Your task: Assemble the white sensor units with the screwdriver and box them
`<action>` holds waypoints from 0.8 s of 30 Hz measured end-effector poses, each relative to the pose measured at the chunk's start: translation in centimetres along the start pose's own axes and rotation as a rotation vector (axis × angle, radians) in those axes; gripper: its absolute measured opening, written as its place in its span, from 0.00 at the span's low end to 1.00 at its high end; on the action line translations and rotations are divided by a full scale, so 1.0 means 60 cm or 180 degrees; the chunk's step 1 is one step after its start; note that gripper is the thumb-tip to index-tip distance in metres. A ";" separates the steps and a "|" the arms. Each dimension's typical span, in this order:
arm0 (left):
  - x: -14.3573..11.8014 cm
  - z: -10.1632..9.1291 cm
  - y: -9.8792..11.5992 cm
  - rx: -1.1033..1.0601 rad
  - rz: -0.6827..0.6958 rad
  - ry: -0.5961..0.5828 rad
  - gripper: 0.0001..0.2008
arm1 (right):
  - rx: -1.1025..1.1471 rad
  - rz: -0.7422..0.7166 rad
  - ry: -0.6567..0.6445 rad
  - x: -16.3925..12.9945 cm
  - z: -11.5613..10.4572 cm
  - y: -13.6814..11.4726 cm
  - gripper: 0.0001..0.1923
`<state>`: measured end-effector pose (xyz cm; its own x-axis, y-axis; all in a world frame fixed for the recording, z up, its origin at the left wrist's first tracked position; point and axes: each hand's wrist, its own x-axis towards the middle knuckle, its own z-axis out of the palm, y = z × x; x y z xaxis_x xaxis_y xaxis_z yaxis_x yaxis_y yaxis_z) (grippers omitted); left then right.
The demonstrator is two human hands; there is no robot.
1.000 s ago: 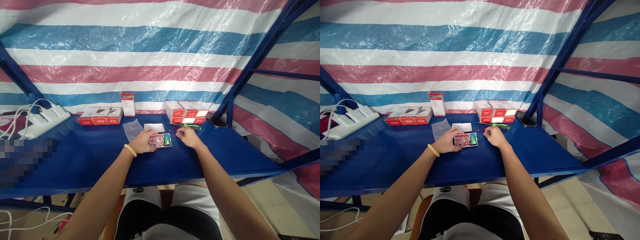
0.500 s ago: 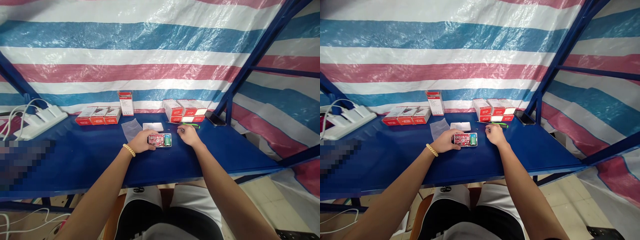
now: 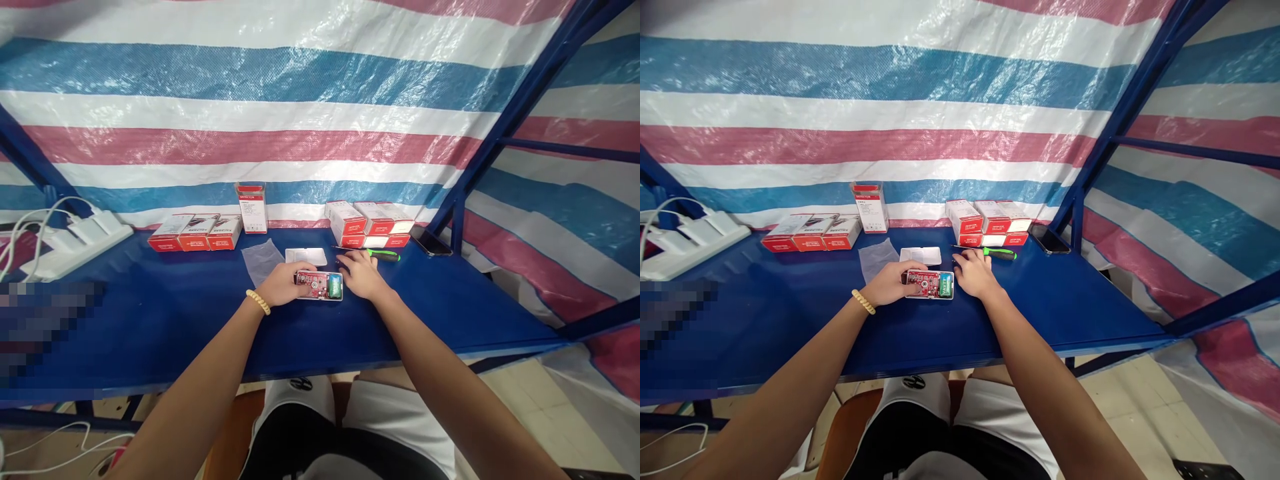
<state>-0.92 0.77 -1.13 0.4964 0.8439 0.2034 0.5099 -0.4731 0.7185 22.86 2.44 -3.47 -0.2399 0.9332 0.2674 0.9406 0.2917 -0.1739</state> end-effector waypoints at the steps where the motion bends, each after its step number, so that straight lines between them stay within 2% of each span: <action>1: 0.000 0.000 -0.001 0.0022 -0.0018 0.0017 0.20 | -0.0029 0.0010 -0.0017 0.000 0.001 0.000 0.20; 12: 0.000 0.000 0.000 -0.0083 -0.0032 0.0179 0.14 | 0.0245 0.0123 0.0200 0.002 0.009 0.007 0.14; 18: -0.001 -0.004 -0.001 -0.0023 -0.0023 0.0388 0.12 | 0.0394 0.0218 0.0246 0.002 0.007 0.008 0.11; 24: 0.002 -0.003 -0.001 0.0038 -0.0053 0.0429 0.12 | 0.0172 0.0112 0.0141 0.003 0.008 0.006 0.20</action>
<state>-1.00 0.91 -1.03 0.3894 0.8776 0.2795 0.5261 -0.4610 0.7146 23.05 2.78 -3.93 -0.1949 0.9332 0.3018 0.9336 0.2708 -0.2347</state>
